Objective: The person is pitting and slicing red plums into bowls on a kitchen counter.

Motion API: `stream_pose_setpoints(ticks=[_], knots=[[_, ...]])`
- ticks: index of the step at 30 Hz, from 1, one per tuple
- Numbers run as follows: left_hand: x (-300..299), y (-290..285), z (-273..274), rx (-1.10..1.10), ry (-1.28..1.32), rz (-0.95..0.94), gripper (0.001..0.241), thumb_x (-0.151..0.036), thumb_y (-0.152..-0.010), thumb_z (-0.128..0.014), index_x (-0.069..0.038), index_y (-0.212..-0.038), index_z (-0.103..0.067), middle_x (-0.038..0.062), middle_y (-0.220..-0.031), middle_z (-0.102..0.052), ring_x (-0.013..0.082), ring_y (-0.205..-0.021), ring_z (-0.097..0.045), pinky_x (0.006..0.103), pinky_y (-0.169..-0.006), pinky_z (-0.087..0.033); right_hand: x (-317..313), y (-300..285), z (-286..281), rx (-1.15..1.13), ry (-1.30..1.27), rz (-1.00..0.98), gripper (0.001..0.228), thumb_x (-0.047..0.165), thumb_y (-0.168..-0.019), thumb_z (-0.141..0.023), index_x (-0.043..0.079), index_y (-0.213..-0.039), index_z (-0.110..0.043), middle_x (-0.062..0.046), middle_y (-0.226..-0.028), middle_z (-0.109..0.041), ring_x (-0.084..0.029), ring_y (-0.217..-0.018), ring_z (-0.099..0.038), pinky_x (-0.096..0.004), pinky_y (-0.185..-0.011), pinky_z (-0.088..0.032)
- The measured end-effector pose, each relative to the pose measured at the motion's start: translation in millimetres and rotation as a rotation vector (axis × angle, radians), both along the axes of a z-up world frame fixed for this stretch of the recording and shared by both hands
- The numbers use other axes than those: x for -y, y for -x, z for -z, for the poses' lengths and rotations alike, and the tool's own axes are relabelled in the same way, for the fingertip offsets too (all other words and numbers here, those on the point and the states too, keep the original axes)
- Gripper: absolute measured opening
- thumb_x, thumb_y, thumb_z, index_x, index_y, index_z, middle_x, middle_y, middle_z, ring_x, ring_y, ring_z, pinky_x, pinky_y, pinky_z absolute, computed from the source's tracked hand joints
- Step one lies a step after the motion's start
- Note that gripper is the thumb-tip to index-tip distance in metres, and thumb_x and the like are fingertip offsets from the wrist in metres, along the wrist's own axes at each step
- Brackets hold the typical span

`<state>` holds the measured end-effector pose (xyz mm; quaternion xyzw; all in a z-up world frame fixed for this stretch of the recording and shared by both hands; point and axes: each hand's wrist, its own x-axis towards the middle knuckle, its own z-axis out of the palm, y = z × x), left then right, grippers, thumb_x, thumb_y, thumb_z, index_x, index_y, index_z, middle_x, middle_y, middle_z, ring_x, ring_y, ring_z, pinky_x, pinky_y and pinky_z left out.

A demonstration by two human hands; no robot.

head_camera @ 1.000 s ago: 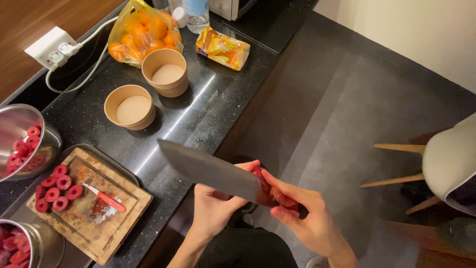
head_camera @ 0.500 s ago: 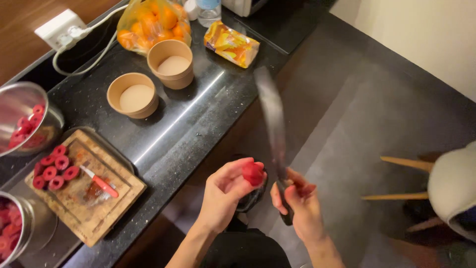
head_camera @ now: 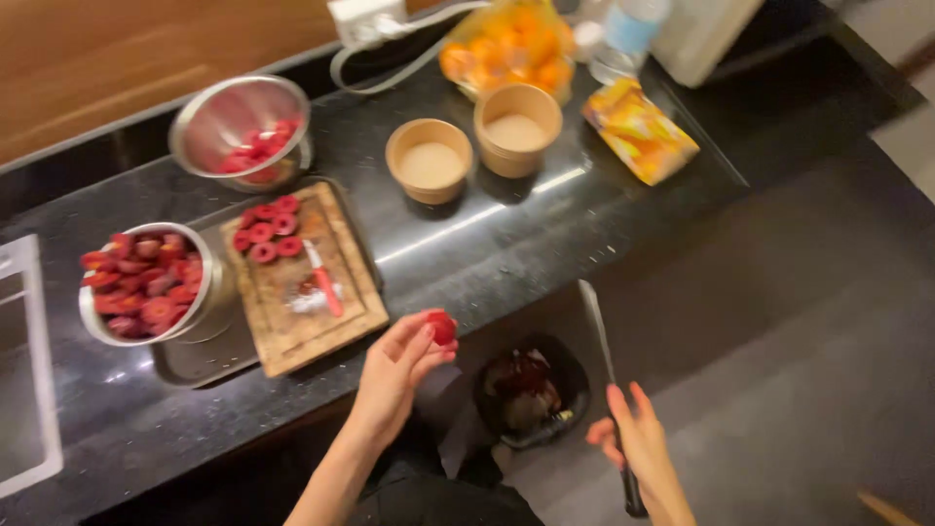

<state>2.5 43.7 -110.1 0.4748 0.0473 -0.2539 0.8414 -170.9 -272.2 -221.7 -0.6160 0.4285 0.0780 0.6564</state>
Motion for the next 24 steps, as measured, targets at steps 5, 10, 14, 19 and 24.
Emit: stream_pose_setpoints(ticks=[5, 10, 14, 19, 24], knots=[[-99.7, -117.5, 13.8, 0.432, -0.437, -0.334, 0.03, -0.016, -0.098, -0.07, -0.002, -0.125, -0.067, 0.009, -0.112, -0.072, 0.0163, -0.096, -0.07, 0.0303, -0.083, -0.058, 8.1, -14.6, 10.4, 0.17, 0.164, -0.016, 0.094, 0.032, -0.09, -0.068, 0.013, -0.167, -0.016, -0.012, -0.064, -0.062, -0.01, -0.046, -0.048, -0.027, -0.042, -0.036], [-186.6, -293.9, 41.6, 0.823, -1.035, -0.569, 0.032, -0.02, -0.092, -0.078, -0.002, -0.116, -0.069, 0.013, -0.107, -0.075, 0.0226, -0.093, -0.074, 0.0342, -0.082, -0.059, -7.5, -54.7, 13.8, 0.348, 0.402, -0.114, 0.095, 0.013, -0.088, -0.064, 0.017, -0.171, -0.017, -0.01, -0.069, -0.067, -0.012, -0.048, -0.05, -0.027, -0.043, -0.04], [-211.1, -397.8, 86.2, 0.925, -1.59, -0.365, 0.039, -0.025, -0.081, -0.083, -0.001, -0.108, -0.07, 0.022, -0.1, -0.072, 0.0383, -0.092, -0.07, 0.0467, -0.08, -0.057, -62.0, -106.1, -15.4, 0.334, 0.541, -0.053, 0.083, 0.01, -0.094, -0.063, 0.011, -0.167, -0.024, -0.01, -0.077, -0.07, -0.008, -0.069, -0.062, -0.021, -0.065, -0.046], [-190.7, -399.7, 97.5, 0.865, -1.724, -0.116, 0.038, -0.03, -0.084, -0.079, 0.0, -0.105, -0.066, 0.023, -0.098, -0.069, 0.0414, -0.094, -0.067, 0.0514, -0.079, -0.056, -127.6, -150.4, -46.4, 0.263, 0.439, 0.082, 0.081, 0.009, -0.094, -0.063, 0.012, -0.167, -0.028, -0.011, -0.078, -0.068, -0.009, -0.062, -0.056, -0.024, -0.052, -0.041], [-136.8, -334.8, 123.8, 0.987, -1.639, 0.128, 0.033, -0.035, -0.097, -0.066, -0.002, -0.098, -0.064, 0.02, -0.091, -0.069, 0.0387, -0.091, -0.068, 0.0485, -0.074, -0.057, -165.7, -178.2, -60.8, 0.26, 0.365, 0.135, 0.077, 0.01, -0.096, -0.061, 0.015, -0.167, -0.03, -0.01, -0.075, -0.067, -0.009, -0.055, -0.048, -0.025, -0.049, -0.036]])
